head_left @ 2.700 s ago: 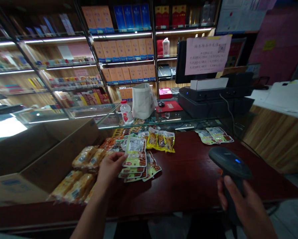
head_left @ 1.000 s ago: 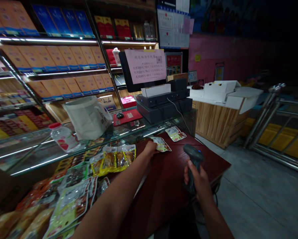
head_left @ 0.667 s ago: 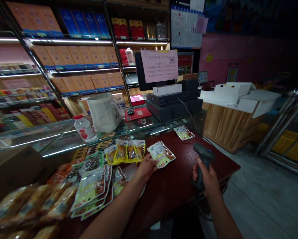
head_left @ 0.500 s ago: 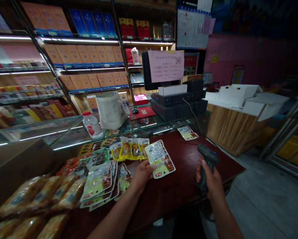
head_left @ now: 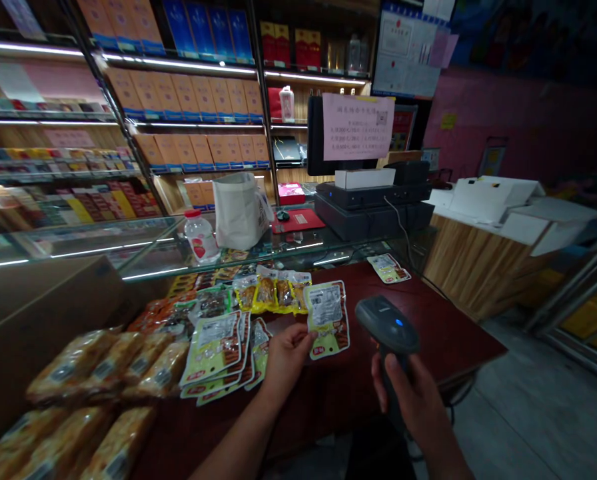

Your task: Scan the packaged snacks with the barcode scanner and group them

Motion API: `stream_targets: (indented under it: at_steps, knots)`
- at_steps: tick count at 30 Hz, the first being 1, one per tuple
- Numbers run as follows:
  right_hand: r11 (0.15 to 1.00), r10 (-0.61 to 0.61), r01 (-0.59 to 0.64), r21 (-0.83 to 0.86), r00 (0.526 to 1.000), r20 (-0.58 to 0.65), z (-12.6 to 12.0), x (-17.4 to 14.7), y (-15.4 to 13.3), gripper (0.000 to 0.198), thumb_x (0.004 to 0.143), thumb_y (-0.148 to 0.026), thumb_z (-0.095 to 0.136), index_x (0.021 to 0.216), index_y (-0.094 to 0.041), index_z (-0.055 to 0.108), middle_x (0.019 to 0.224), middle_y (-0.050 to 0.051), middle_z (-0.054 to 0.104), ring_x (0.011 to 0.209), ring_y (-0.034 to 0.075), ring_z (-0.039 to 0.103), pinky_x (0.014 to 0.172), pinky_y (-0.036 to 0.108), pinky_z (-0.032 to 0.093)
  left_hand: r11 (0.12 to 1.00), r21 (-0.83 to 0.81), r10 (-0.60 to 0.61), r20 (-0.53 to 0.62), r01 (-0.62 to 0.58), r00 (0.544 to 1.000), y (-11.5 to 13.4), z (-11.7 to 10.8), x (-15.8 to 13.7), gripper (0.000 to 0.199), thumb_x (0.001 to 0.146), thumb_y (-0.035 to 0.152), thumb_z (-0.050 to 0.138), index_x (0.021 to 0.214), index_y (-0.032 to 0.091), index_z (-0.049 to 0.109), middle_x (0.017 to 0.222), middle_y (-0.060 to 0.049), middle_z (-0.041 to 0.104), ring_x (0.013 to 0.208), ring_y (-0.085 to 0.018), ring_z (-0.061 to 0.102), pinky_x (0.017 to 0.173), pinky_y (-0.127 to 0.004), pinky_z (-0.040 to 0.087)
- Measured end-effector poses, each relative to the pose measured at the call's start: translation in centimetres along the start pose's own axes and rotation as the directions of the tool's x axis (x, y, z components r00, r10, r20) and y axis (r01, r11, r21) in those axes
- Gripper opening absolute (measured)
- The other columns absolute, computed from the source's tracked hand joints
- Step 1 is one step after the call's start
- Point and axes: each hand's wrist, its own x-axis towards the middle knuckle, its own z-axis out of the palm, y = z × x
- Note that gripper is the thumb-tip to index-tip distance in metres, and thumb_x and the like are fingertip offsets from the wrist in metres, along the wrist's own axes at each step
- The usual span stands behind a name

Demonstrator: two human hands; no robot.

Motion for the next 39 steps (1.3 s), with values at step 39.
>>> stream_targets:
  at_steps: [39]
  knots:
    - [0.986, 0.082, -0.068, -0.153, 0.993, 0.082, -0.5, -1.7, -0.9, 0.048, 0.085, -0.068, 0.058, 0.077, -0.021, 0.059, 0.053, -0.002, 0.057, 0.041, 0.011, 0.049, 0.045, 0.024, 0.041, 0.978, 0.149, 0.179, -0.213, -0.149, 0.960, 2.7, -3.0, -1.7, 0.025, 0.074, 0.040, 0.069, 0.082, 0.017, 0.075, 0.074, -0.004, 0.074, 0.069, -0.019, 0.068, 0.064, -0.026, 0.053]
